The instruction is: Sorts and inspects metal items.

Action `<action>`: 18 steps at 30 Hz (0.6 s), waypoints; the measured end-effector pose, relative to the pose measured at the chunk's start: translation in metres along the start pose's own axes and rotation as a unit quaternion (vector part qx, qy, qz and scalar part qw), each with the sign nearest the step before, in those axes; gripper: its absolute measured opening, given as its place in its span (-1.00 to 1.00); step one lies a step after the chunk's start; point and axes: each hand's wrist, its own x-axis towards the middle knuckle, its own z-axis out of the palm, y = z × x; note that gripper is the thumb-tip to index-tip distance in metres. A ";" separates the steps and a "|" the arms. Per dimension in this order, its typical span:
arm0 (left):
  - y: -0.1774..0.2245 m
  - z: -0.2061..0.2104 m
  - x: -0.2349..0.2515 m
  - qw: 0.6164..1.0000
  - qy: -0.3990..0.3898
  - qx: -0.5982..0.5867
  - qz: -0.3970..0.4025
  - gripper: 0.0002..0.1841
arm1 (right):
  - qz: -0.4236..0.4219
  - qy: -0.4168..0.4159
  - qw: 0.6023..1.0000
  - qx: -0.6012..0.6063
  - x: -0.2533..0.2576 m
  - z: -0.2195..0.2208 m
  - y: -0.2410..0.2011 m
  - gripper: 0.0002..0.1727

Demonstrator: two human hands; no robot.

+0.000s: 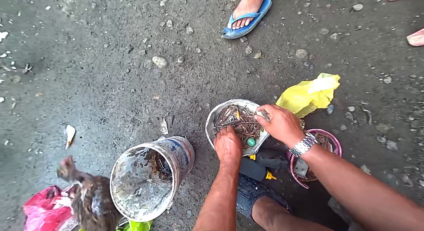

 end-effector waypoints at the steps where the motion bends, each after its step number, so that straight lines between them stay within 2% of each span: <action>1: 0.000 0.002 0.001 1.000 -0.002 0.007 0.005 -0.73 | -0.002 0.008 1.000 0.007 -0.002 0.000 0.001 -0.70; 4: 0.005 -0.006 0.000 0.999 -0.029 0.001 0.028 -0.71 | -0.014 0.017 0.999 0.034 -0.007 -0.005 0.006 -0.74; 5: 0.006 -0.011 -0.005 0.999 -0.004 -0.027 0.047 -0.70 | -0.019 0.014 0.999 0.049 -0.007 -0.010 0.006 -0.74; 6: 0.003 -0.017 -0.012 0.994 0.053 -0.068 0.071 -0.71 | -0.027 0.012 0.997 0.069 -0.007 -0.013 0.005 -0.72; 8: -0.011 -0.039 -0.038 0.967 0.156 -0.175 0.098 -0.77 | -0.052 0.015 0.992 0.115 -0.006 -0.011 0.007 -0.66; 10: -0.033 -0.077 -0.077 0.923 0.222 -0.302 0.085 -0.78 | -0.060 0.013 0.986 0.155 -0.002 -0.007 0.019 -0.60; 11: -0.052 -0.097 -0.100 0.889 0.259 -0.370 0.073 -0.78 | -0.054 0.006 0.985 0.163 0.000 -0.009 0.021 -0.60; 12: -0.079 -0.114 -0.123 0.849 0.305 -0.428 0.061 -0.78 | -0.041 -0.006 0.986 0.163 -0.001 -0.012 0.019 -0.62; 14: -0.147 -0.137 -0.157 0.774 0.429 -0.462 0.045 -0.75 | -0.024 -0.023 0.988 0.154 -0.003 -0.018 0.013 -0.64; 15: -0.171 -0.149 -0.166 0.746 0.494 -0.446 0.010 -0.71 | -0.020 -0.027 0.989 0.147 -0.004 -0.019 0.012 -0.64; 16: -0.176 -0.168 -0.174 0.723 0.543 -0.418 -0.087 -0.68 | -0.019 -0.033 0.989 0.145 -0.006 -0.020 0.011 -0.64; 17: -0.160 -0.210 -0.183 0.726 0.461 -0.388 -0.332 -0.69 | -0.024 -0.034 0.989 0.144 -0.006 -0.019 0.012 -0.63; 18: -0.166 -0.238 -0.184 0.708 0.316 -0.377 -0.507 -0.75 | -0.028 -0.034 0.989 0.142 -0.007 -0.017 0.013 -0.63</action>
